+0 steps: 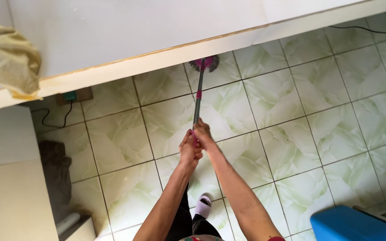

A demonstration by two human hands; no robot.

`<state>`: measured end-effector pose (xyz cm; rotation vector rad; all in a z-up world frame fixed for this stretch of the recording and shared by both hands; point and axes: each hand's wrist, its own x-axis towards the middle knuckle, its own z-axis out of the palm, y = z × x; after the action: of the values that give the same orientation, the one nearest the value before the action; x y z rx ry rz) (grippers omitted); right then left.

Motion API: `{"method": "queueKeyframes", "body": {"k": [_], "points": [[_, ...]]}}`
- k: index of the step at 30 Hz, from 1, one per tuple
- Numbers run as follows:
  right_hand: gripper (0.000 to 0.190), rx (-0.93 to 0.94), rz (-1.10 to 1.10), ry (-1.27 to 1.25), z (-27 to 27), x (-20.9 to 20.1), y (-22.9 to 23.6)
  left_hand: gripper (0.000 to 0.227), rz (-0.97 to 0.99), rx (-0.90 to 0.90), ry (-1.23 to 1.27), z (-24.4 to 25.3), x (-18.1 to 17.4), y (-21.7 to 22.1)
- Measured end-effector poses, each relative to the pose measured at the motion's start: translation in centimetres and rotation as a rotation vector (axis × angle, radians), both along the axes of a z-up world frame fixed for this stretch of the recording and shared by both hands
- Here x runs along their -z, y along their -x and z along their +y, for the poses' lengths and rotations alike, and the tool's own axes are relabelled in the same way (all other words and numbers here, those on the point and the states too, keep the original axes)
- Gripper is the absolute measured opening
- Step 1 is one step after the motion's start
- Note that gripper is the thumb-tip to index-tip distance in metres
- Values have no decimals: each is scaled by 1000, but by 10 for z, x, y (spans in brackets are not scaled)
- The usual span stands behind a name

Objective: Mopping a tiled floor and then using the mop head to scrub the interior walls of a concrete storage basin.

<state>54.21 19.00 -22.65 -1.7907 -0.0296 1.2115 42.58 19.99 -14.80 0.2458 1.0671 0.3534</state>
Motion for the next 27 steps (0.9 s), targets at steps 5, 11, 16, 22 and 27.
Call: {"method": "queueKeyframes", "body": {"k": [5,11,16,22,27], "points": [[46,-171,-204,75,3,-29,120,47,52,-115,-27,-23,-13,102],[49,-401,-47,17,16,-10,214,45,132,-383,8,-34,-39,175],[33,-525,72,-63,34,-30,250,48,237,-387,-3,-15,-54,199],[46,-324,104,-123,-20,4,227,50,346,-209,-87,-57,-52,173],[44,-57,84,-131,-117,38,159,52,351,58,-114,-123,-70,120]]}}
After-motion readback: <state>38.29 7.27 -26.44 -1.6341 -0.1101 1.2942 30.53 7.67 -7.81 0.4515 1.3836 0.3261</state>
